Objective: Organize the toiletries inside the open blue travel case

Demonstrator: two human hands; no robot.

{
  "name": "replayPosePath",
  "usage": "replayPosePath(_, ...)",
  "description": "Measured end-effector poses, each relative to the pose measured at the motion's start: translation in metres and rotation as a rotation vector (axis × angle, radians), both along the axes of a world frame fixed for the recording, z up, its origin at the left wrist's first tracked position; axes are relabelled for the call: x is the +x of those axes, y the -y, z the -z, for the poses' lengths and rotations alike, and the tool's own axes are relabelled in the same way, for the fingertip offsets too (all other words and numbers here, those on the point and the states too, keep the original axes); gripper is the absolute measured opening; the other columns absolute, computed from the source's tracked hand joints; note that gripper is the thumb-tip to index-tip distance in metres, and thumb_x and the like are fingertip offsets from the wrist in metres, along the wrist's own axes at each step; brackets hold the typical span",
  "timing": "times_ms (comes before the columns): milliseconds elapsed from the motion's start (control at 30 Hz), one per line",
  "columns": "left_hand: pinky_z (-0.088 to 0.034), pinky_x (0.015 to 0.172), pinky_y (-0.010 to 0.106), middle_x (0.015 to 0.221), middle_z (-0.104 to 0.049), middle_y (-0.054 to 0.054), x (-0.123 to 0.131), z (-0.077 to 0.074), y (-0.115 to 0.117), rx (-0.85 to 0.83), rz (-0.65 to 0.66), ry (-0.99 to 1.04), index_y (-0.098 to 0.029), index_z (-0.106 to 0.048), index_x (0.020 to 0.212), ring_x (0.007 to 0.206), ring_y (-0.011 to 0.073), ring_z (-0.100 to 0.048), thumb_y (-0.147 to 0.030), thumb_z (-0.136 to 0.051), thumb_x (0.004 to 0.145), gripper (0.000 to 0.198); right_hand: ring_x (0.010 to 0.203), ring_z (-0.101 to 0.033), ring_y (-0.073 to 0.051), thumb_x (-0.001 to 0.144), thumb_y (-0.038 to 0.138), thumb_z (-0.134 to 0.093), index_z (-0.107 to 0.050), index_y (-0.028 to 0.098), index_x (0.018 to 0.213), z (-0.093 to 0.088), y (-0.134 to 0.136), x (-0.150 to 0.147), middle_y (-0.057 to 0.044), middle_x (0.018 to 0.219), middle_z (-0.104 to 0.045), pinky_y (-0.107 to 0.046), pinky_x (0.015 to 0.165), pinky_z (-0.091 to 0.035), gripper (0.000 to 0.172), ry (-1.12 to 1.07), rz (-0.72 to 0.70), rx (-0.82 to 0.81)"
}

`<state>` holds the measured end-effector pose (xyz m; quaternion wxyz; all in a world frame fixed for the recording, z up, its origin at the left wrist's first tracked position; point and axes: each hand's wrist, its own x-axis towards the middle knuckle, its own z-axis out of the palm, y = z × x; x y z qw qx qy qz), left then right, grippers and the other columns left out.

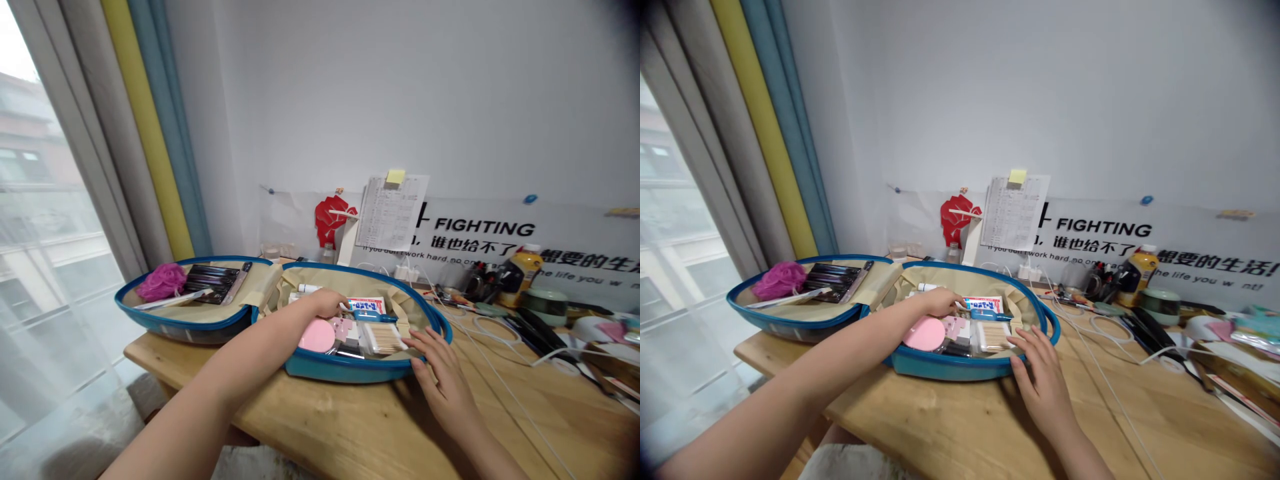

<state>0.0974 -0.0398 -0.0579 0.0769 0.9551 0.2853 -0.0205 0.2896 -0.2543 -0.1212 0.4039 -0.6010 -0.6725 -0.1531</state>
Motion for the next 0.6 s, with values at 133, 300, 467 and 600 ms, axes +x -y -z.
replayPosePath(133,-0.044,0.082,0.024,0.11,-0.07,0.002,-0.001,0.0,0.0,-0.007,-0.011,0.013,-0.028,-0.058,0.125,0.101,0.0183,-0.062,-0.029,-0.051,0.087,0.038,0.125,-0.046,-0.028,0.09,0.046,-0.037,-0.064,0.025,0.106,0.0,0.0,-0.001,-0.008,0.118,-0.063,-0.051,0.097,-0.043,0.037,0.0,0.004,0.027)
replayPosePath(300,-0.041,0.092,0.024,0.124,-0.063,0.001,-0.002,-0.007,0.0,0.009,-0.076,0.101,-0.026,-0.05,0.132,0.111,0.0166,-0.057,-0.027,-0.043,0.091,0.041,0.125,-0.046,-0.028,0.089,0.048,-0.038,-0.064,0.025,0.107,0.001,-0.002,0.001,-0.008,0.118,-0.063,-0.051,0.098,-0.043,0.039,0.0,0.006,0.012)
replayPosePath(467,-0.035,0.103,0.026,0.126,-0.061,0.0,-0.017,-0.035,0.006,0.045,-0.073,0.391,-0.022,-0.054,0.126,0.117,0.0138,-0.053,-0.026,-0.043,0.091,0.037,0.124,-0.048,-0.029,0.089,0.049,-0.037,-0.064,0.025,0.106,0.005,-0.006,0.007,-0.008,0.117,-0.063,-0.052,0.096,-0.044,0.04,0.009,-0.003,0.036)
replayPosePath(600,-0.036,0.102,0.024,0.127,-0.06,-0.001,-0.063,-0.055,-0.001,0.076,-0.144,0.513,-0.023,-0.056,0.123,0.116,0.0132,-0.054,-0.027,-0.041,0.091,0.036,0.123,-0.048,-0.03,0.089,0.047,-0.038,-0.064,0.024,0.105,0.007,-0.009,0.009,-0.008,0.114,-0.064,-0.052,0.095,-0.044,0.038,0.044,-0.017,0.064)
